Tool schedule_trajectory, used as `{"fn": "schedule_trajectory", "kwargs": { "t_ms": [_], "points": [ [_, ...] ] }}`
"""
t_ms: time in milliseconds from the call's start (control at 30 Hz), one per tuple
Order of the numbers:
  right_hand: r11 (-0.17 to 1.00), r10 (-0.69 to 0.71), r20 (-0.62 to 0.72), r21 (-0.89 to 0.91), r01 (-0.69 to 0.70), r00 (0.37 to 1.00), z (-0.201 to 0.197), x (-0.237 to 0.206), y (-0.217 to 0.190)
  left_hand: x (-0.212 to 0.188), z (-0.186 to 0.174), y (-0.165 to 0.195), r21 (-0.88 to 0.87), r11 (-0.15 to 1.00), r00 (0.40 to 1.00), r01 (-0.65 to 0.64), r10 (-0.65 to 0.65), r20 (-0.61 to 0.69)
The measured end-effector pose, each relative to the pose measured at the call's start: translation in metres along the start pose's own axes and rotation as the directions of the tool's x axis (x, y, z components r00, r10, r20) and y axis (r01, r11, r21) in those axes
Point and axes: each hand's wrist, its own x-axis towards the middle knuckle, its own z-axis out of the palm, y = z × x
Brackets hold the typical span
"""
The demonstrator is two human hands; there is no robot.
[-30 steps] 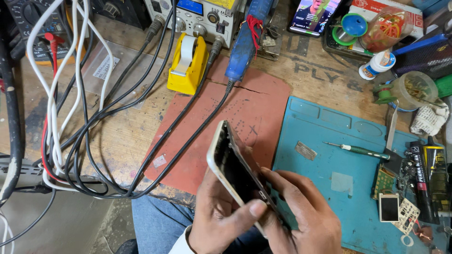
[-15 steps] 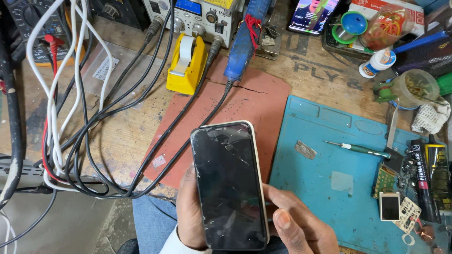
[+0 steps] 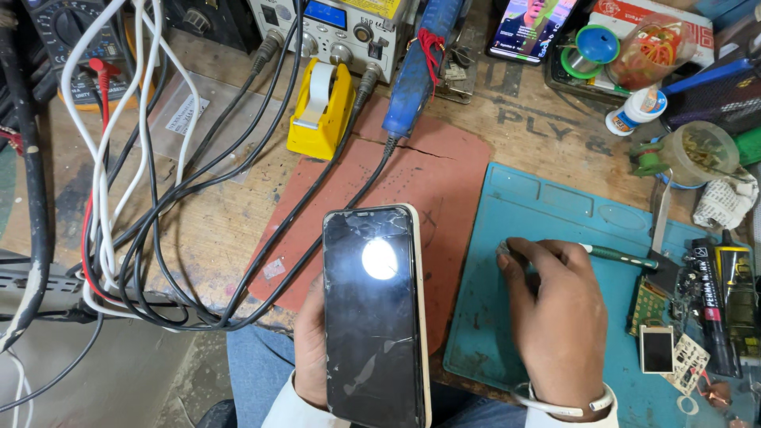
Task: The person opens a smartphone with a cracked screen using a metal prying tool, separates the display assembly from the frame, and then uses a small screwdriver to remove screws from the back of the display. The person then places a small metal plate onto the back of the display assembly.
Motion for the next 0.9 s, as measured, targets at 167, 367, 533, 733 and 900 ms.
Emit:
{"fn": "schedule_trajectory", "kwargs": {
  "t_ms": [167, 367, 533, 733, 900],
  "points": [
    [0.986, 0.132, 0.152, 0.077, -0.145, 0.979, -0.009, 0.012, -0.004, 0.001, 0.001, 0.002, -0.032, 0.998, 0.997, 0.055, -0.053, 0.048],
    [0.857, 0.280, 0.280, 0.359, -0.371, 0.918, -0.007, -0.004, -0.001, 0.002, 0.007, 0.004, 0.029, 0.999, 0.999, -0.014, 0.013, 0.052],
    [0.511, 0.008, 0.350, 0.804, -0.305, 0.937, -0.017, -0.063, 0.018, 0.001, 0.011, 0.006, 0.051, 0.998, 0.989, -0.045, 0.037, 0.146],
    [0.818, 0.184, 0.392, 0.447, -0.362, 0.901, -0.011, -0.095, 0.025, 0.000, 0.014, 0.005, 0.030, 0.998, 0.978, -0.055, 0.048, 0.202],
    [0.803, 0.239, 0.545, 0.354, -0.479, 0.803, -0.010, -0.088, 0.016, 0.000, 0.017, 0.005, 0.051, 0.998, 0.987, -0.029, 0.020, 0.160]
  ]
}}
